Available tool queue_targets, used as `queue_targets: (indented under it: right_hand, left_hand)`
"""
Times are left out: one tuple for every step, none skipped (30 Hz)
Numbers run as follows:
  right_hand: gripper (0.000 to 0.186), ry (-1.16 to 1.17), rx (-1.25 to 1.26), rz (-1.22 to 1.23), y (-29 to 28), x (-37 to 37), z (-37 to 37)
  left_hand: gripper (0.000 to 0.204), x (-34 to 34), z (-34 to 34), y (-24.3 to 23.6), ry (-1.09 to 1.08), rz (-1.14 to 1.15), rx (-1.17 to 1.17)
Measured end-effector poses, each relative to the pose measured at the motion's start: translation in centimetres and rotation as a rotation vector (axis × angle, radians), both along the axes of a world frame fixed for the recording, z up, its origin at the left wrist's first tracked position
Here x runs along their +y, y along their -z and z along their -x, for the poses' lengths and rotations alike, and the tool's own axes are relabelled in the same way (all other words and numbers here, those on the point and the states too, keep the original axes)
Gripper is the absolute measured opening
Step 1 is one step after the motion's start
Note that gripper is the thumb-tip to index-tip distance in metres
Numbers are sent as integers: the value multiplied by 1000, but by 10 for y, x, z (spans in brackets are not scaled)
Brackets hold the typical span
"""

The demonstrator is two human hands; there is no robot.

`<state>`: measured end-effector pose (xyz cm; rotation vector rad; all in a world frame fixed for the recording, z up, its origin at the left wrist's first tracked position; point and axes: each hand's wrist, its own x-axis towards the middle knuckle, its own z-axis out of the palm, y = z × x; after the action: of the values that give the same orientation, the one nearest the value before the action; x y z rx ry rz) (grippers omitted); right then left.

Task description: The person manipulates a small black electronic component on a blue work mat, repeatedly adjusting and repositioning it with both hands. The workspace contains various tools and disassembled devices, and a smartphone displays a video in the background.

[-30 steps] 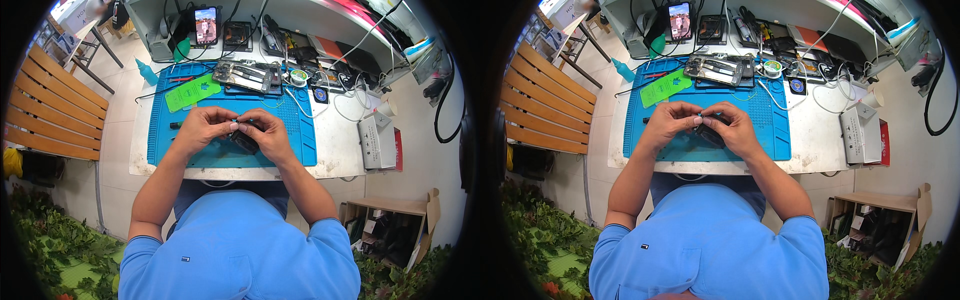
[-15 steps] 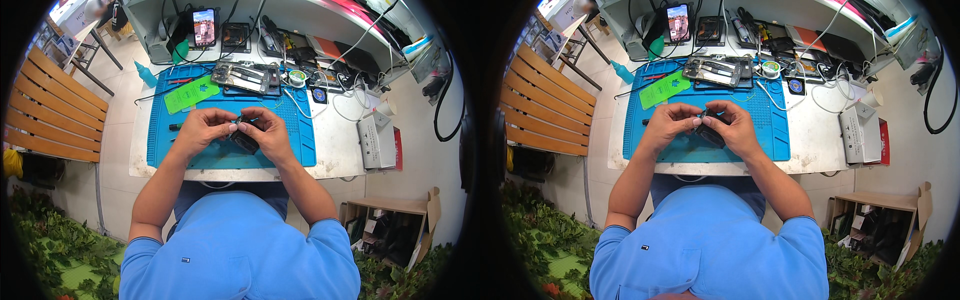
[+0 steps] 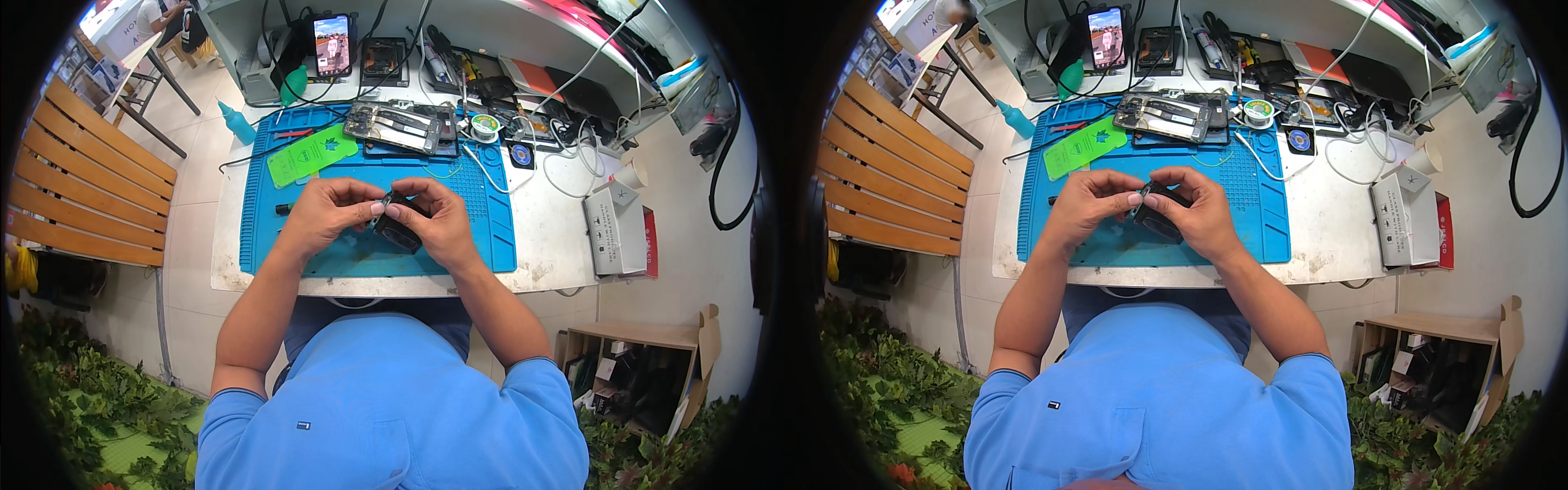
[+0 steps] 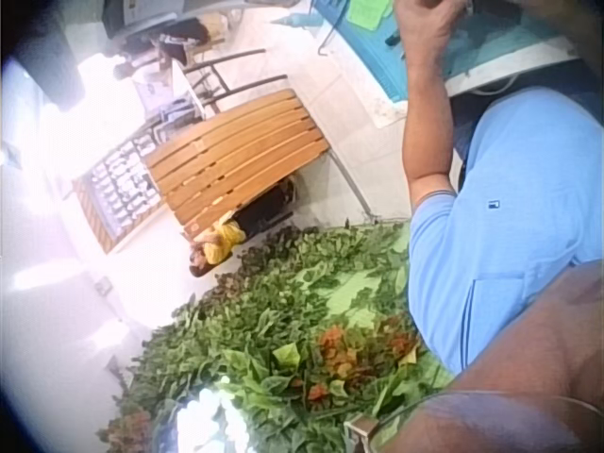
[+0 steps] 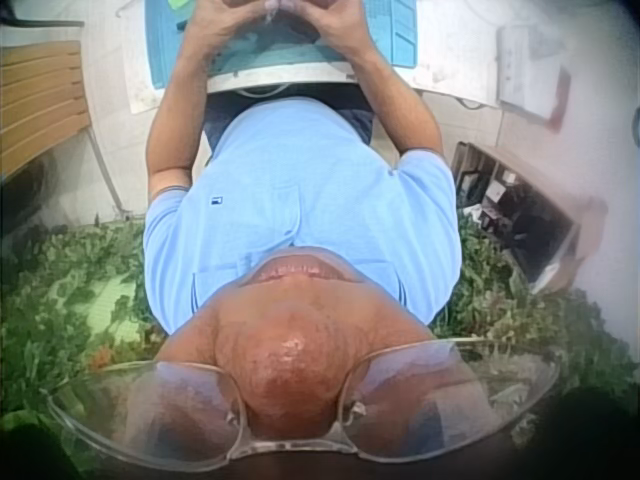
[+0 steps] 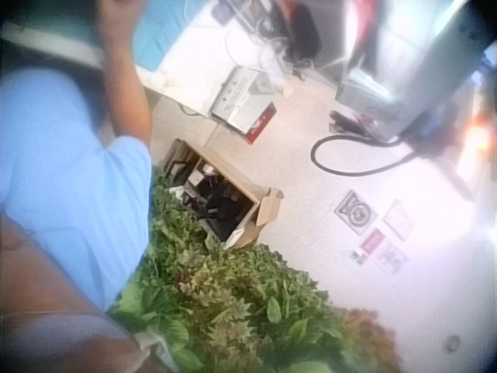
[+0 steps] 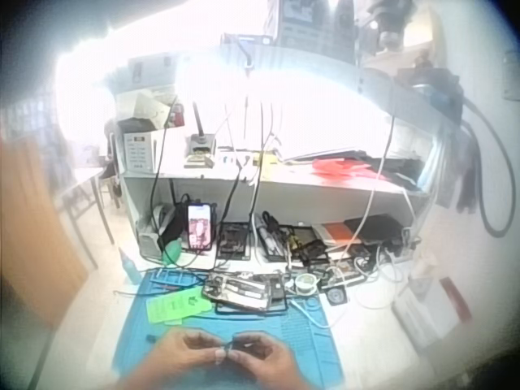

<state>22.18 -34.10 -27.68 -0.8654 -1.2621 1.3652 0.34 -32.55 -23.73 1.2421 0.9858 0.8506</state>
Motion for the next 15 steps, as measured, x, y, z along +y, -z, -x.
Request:
queue_targets:
  right_hand:
    - [35, -3, 0, 1, 0, 0, 0]
    - [35, -5, 0, 2, 0, 0, 0]
    - [35, -8, 9, 7, 0, 0, 0]
    - [35, -10, 18, 12, 0, 0, 0]
    - [35, -13, 27, 17, 0, 0, 0]
    - [35, -14, 27, 20, 0, 0, -1]
    - [35, -15, 27, 22, 0, 0, -1]
    - [35, -17, 26, 25, 0, 1, -2]
    - [35, -16, 24, 21, 0, 1, -2]
    - [35, -16, 21, 18, 0, 0, -2]
    - [35, -16, 19, 14, 0, 0, -2]
    - [35, -15, 18, 15, 0, 0, -2]
    - [35, -15, 17, 17, 0, 0, -2]
    - [35, -15, 17, 18, 0, 0, -2]
    - [35, -13, 11, 13, -1, 0, -2]
  left_hand:
    - [31, 0, 0, 0, -2, 0, 5]
    - [30, 0, 1, 0, 0, 0, 3]
    - [30, 0, 1, -1, 3, 0, -1]
    - [30, 0, 1, -1, 6, 0, -4]
    - [30, 0, 1, 0, 6, 4, -10]
    - [29, 0, 0, 1, 7, 9, -17]
    - [29, 0, 0, 2, 8, 13, -24]
    - [29, 0, 0, 1, 7, 12, -23]
    - [29, 0, -1, 1, 6, 11, -21]
    - [29, 0, -1, 1, 4, 10, -20]
    - [29, 0, -1, 1, 4, 8, -18]
    - [29, -1, -1, 1, 4, 6, -16]
    - [29, -1, -1, 1, 4, 3, -15]
    - [28, -1, -1, 1, 4, 0, -18]
    - [28, -1, -1, 2, 5, -3, -22]
